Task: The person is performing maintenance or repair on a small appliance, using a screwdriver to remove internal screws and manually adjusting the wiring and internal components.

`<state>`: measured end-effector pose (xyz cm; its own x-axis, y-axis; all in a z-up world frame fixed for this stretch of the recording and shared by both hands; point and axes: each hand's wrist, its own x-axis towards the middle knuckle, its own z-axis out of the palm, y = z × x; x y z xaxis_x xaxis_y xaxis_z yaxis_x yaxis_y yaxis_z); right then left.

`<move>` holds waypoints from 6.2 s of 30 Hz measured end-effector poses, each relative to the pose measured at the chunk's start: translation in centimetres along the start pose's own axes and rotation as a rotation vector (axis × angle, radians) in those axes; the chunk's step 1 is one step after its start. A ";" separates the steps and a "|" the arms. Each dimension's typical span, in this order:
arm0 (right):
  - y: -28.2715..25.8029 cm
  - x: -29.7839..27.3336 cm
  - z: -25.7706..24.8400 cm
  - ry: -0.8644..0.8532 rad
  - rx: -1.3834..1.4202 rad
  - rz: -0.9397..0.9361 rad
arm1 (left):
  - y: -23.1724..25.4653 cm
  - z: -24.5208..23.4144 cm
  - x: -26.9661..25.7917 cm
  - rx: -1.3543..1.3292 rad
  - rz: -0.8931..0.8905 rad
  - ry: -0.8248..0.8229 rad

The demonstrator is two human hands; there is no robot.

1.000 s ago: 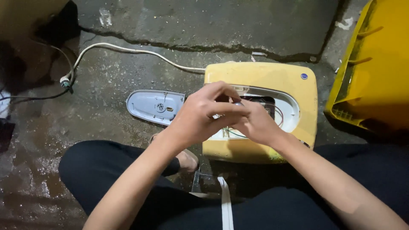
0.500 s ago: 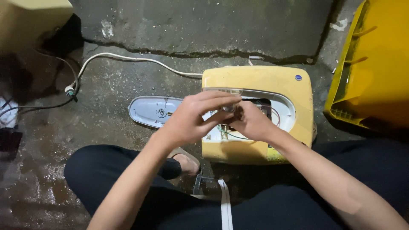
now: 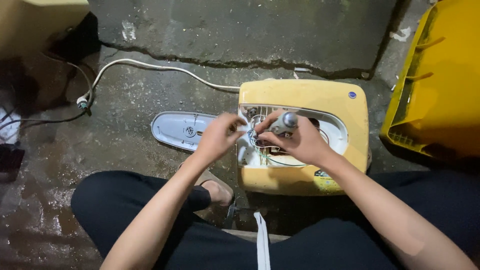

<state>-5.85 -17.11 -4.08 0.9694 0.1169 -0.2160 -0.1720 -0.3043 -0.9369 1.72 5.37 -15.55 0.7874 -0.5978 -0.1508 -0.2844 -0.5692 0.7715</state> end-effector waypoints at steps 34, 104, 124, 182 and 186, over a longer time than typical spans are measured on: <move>1.5 0.3 2.6 0.217 -0.201 -0.101 | -2.4 3.0 0.2 0.254 0.273 -0.001; 2.5 0.3 4.9 0.295 -0.335 -0.785 | -2.9 2.8 0.6 0.182 0.183 -0.003; -0.1 0.0 2.9 0.202 -0.292 -0.654 | -2.7 2.9 2.4 0.246 0.128 -0.134; 1.4 -0.4 0.1 0.104 -0.095 -0.197 | 15.2 -8.2 0.2 -0.232 0.472 -0.184; 0.7 -0.8 -1.4 -0.157 -0.038 -0.121 | 16.5 -9.6 0.0 -0.277 0.405 -0.308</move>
<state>-6.46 -18.73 -4.23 0.9430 0.2994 -0.1455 -0.0465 -0.3143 -0.9482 2.29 1.41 3.09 0.4386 -0.8973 0.0495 -0.3436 -0.1165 0.9319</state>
